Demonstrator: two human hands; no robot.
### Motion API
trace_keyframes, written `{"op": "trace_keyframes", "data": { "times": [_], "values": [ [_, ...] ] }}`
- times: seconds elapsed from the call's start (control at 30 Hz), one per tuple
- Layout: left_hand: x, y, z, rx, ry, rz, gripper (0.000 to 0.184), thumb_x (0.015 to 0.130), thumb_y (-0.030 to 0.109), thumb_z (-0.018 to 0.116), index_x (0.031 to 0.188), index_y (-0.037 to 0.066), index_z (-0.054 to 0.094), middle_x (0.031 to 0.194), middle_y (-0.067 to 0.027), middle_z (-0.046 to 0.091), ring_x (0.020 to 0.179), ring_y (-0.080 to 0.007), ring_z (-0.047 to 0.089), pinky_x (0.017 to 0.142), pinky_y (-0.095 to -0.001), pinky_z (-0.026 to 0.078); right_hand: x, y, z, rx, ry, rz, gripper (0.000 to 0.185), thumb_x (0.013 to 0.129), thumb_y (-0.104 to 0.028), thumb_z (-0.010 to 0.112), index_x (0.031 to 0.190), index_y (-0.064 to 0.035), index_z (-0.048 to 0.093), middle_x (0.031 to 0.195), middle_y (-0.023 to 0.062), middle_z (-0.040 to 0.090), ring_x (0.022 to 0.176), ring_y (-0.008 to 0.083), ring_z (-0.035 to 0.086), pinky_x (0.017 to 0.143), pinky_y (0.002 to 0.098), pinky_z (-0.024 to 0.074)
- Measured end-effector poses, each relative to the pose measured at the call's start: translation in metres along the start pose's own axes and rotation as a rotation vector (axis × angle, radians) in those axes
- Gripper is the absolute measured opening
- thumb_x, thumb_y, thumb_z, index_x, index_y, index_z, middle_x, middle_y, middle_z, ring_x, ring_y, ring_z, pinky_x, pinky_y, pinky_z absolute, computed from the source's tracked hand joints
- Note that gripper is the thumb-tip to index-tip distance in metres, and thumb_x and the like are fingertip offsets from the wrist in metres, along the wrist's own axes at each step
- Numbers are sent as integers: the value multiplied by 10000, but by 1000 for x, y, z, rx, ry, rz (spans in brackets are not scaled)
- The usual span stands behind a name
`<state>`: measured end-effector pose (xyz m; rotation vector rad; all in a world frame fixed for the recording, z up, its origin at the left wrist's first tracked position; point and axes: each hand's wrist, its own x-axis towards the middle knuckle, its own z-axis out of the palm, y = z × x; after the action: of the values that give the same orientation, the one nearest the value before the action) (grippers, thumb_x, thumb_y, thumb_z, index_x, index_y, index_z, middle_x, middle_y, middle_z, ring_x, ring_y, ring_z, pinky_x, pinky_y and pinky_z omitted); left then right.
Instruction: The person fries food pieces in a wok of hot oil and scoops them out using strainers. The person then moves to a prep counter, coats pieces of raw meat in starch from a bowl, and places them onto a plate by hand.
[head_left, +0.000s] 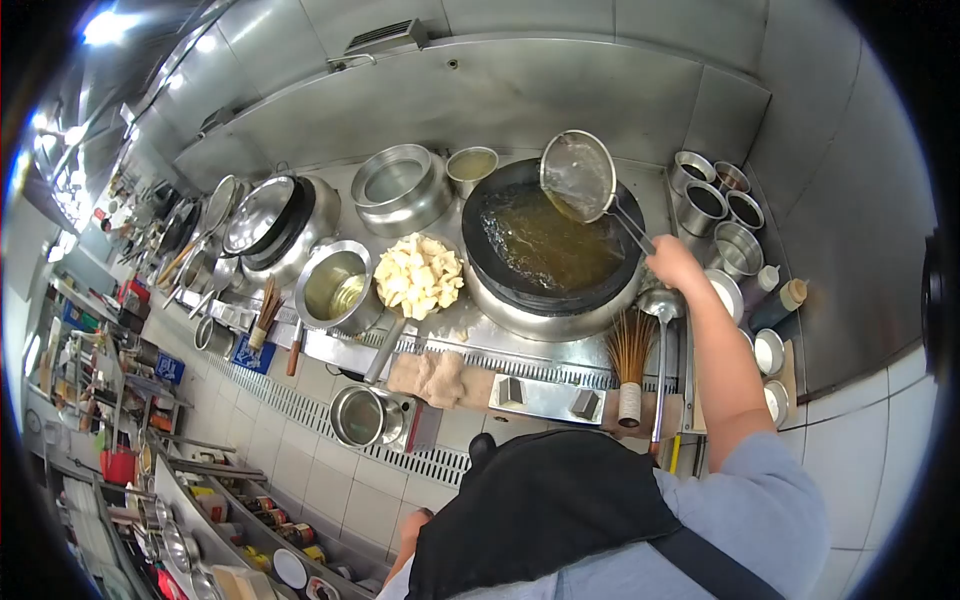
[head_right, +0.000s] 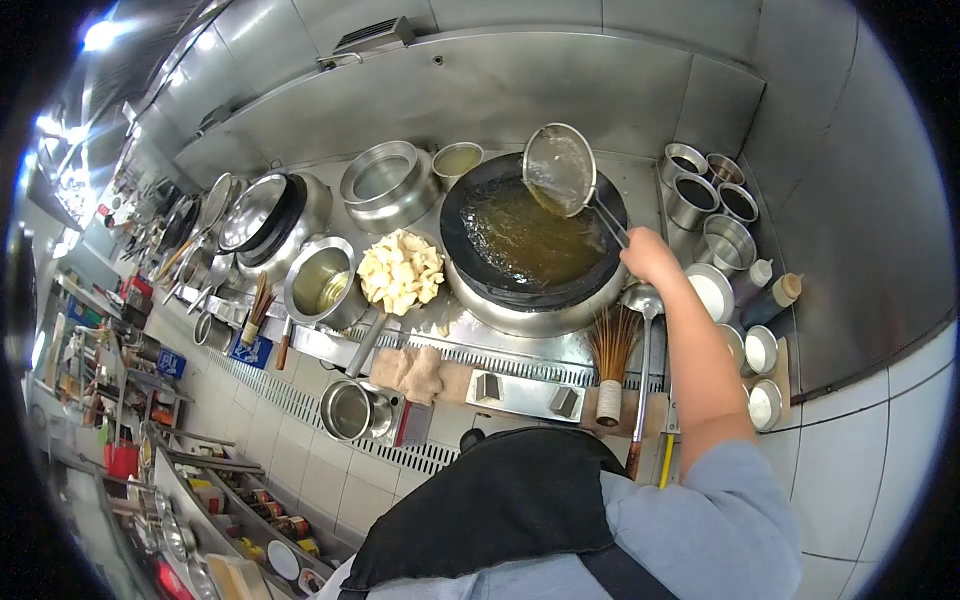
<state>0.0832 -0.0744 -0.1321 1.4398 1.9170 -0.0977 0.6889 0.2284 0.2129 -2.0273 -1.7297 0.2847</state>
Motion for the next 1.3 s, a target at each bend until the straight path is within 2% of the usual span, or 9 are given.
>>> {"op": "trace_keyframes", "data": {
  "times": [0.13,0.5,0.67,0.93,0.97,1.1,1.13,1.23,1.3],
  "values": [
    [-7,-99,99,260,284,407,346,775,340,606,966,56,657,1002,-210,650,991,-371,608,813,-426,486,5,-4,13,316,-237,112,90,759,-51,552,776,36,568,527,88,512,391,183,480,380,340,366],
    [-30,-118,102,-28,17,-115,362,773,343,611,961,37,657,1000,-209,652,990,-360,612,814,-416,485,-33,-6,27,793,-568,137,55,819,-57,568,822,-9,592,504,-1,460,346,75,383,323,245,264],
    [-65,-17,9,-51,8,-199,369,772,344,613,958,28,657,999,-209,653,990,-355,614,815,-412,485,-68,-10,14,805,-619,180,72,840,-74,576,780,-40,556,522,-5,472,358,68,390,330,237,266],
    [-32,-24,-29,-75,17,-112,378,771,349,630,932,9,663,987,-220,654,978,-337,625,817,-419,486,-110,-13,-19,993,-529,273,74,838,-75,587,785,-36,551,518,-13,475,337,64,376,307,226,240],
    [19,-117,23,-15,86,34,373,775,348,625,932,12,666,984,-220,654,974,-340,626,816,-421,488,-107,-12,-25,986,-486,267,63,827,-79,595,795,-39,557,525,-10,483,344,60,379,305,227,238],
    [30,-162,25,199,265,377,367,788,350,605,940,23,673,977,-216,656,963,-353,625,815,-426,492,-95,-26,-57,670,-171,250,60,811,-88,598,830,-47,559,518,-9,470,338,48,347,305,230,215],
    [33,-174,28,260,275,443,370,793,353,597,949,27,675,978,-212,657,962,-359,623,816,-427,493,-87,-23,-65,451,-179,215,109,781,-82,592,853,-5,562,599,98,568,425,194,524,382,330,375],
    [25,-201,33,295,247,451,362,798,336,575,952,24,676,982,-212,654,966,-367,618,820,-425,493,-76,-7,-61,-199,214,-84,190,756,-73,573,902,48,558,793,233,626,730,377,629,644,432,487],
    [24,-216,36,218,173,343,361,796,334,576,951,24,676,982,-212,654,965,-366,618,819,-424,493,-79,-30,-69,-172,130,86,262,735,-70,563,952,76,551,967,290,597,976,442,554,852,452,441]
  ]
}}
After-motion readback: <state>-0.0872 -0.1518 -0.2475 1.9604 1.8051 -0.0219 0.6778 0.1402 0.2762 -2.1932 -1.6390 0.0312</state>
